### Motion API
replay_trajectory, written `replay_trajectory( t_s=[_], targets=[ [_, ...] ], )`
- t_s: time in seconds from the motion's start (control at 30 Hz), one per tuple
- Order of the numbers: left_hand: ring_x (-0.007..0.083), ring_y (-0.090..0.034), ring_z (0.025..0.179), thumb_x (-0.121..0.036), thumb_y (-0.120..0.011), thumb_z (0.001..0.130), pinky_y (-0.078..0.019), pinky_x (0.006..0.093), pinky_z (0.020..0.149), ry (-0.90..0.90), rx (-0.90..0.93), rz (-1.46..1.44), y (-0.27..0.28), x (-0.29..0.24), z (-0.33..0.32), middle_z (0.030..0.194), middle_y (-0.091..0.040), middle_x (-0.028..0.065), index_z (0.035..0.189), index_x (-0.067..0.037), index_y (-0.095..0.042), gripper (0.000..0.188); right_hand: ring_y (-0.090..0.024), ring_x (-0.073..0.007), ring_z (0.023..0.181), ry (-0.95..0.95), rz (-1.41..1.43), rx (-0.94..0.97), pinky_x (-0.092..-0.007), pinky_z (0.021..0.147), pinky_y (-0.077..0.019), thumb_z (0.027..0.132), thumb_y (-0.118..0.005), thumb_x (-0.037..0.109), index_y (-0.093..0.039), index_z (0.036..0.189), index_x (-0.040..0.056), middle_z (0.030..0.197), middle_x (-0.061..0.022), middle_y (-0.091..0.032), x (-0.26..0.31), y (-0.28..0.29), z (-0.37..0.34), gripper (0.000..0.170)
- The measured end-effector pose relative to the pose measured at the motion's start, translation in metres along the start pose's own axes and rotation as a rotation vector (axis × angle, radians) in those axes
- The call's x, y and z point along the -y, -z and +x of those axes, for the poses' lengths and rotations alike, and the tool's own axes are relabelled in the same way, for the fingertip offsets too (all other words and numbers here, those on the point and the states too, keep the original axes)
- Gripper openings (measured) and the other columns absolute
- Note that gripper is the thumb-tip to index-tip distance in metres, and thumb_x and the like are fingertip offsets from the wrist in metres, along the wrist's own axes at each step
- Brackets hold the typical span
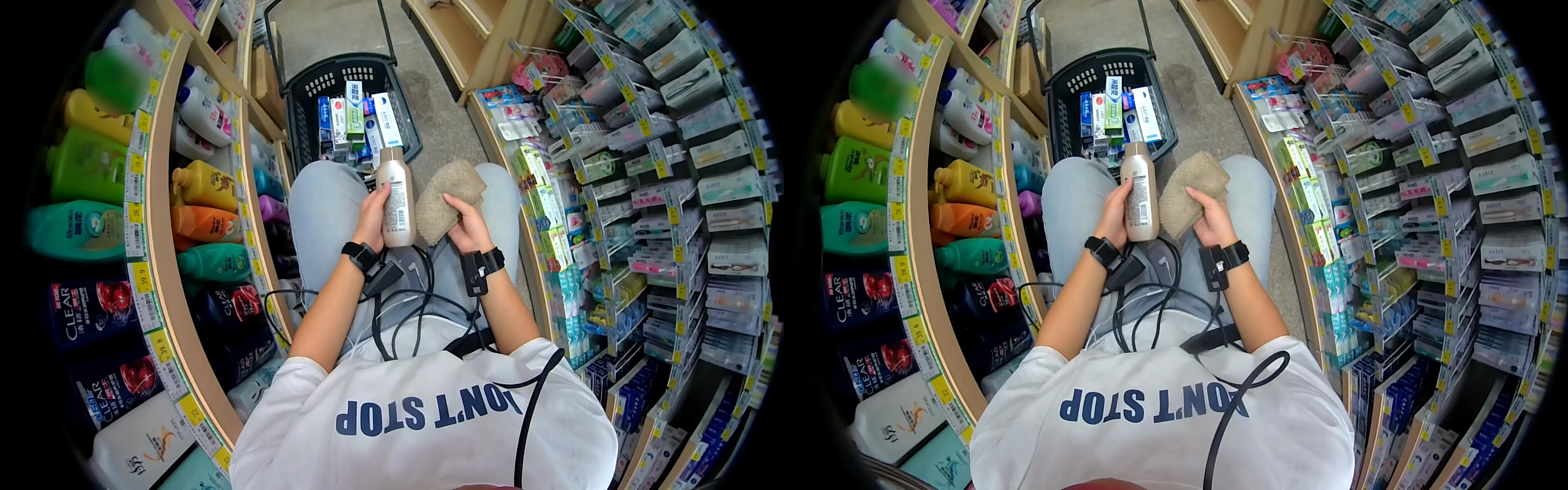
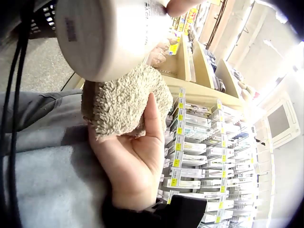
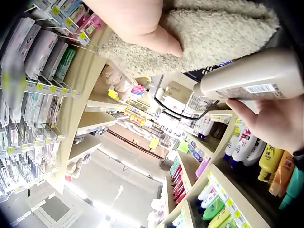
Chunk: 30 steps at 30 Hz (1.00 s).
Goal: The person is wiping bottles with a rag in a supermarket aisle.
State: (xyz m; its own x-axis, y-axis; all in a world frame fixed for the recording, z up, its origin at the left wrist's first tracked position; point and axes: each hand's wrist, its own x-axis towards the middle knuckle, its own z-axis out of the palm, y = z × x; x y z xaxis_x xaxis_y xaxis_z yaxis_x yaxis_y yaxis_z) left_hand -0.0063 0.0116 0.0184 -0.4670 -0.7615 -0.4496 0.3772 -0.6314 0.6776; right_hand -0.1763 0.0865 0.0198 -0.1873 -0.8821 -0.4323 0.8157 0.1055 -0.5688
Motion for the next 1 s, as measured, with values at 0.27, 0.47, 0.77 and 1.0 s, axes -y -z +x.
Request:
replay_trajectory(
  t_s=[0.27,0.47,0.77,1.0],
  targets=[
    [0.012,-0.059,0.075,-0.027,-0.054,0.088,-0.0497,0.0273,0.065,-0.028,-0.033,0.042,-0.009,-0.004,-0.005,0.089,-0.058,0.0038,0.103,-0.005,-0.05,0.027,-0.059,-0.0212,0.093,-0.007,-0.269,-0.01,-0.0328,0.08,-0.0491,0.077,-0.061,0.001,-0.051,0.111,-0.0018,0.105,-0.0102,-0.059,-0.003,-0.012,-0.005,0.036],
    [0.0136,-0.057,0.082,-0.019,-0.062,0.083,-0.0488,0.0287,0.071,-0.076,-0.025,0.188,-0.007,-0.004,-0.005,0.093,-0.056,0.0043,0.109,-0.006,-0.046,0.033,-0.06,-0.0208,0.09,-0.091,-0.373,-0.02,-0.0325,0.076,-0.0501,0.077,-0.061,0.003,-0.05,0.112,-0.0022,0.103,-0.0111,-0.059,-0.001,-0.025,-0.014,0.037],
    [0.0325,-0.05,0.11,-0.006,-0.049,0.087,-0.0415,0.0459,0.094,-0.237,0.151,-0.256,-0.013,-0.016,-0.01,0.121,-0.048,0.0191,0.127,-0.013,-0.022,0.049,-0.061,-0.0212,0.087,-0.202,-0.42,0.053,-0.0325,0.074,-0.051,0.077,-0.059,0.006,-0.051,0.111,-0.0021,0.1,-0.0121,-0.06,-0.008,-0.024,-0.01,0.036],
    [0.0287,-0.045,0.116,-0.002,-0.052,0.084,-0.0394,0.044,0.096,-0.225,0.189,-0.201,-0.016,-0.015,-0.009,0.127,-0.044,0.0156,0.129,-0.013,-0.022,0.055,-0.062,-0.0211,0.084,-0.209,-0.301,0.021,-0.033,0.073,-0.0508,0.076,-0.057,0.011,-0.053,0.106,-0.0017,0.095,-0.0118,-0.061,-0.011,-0.01,0.0,0.032]
  ],
)
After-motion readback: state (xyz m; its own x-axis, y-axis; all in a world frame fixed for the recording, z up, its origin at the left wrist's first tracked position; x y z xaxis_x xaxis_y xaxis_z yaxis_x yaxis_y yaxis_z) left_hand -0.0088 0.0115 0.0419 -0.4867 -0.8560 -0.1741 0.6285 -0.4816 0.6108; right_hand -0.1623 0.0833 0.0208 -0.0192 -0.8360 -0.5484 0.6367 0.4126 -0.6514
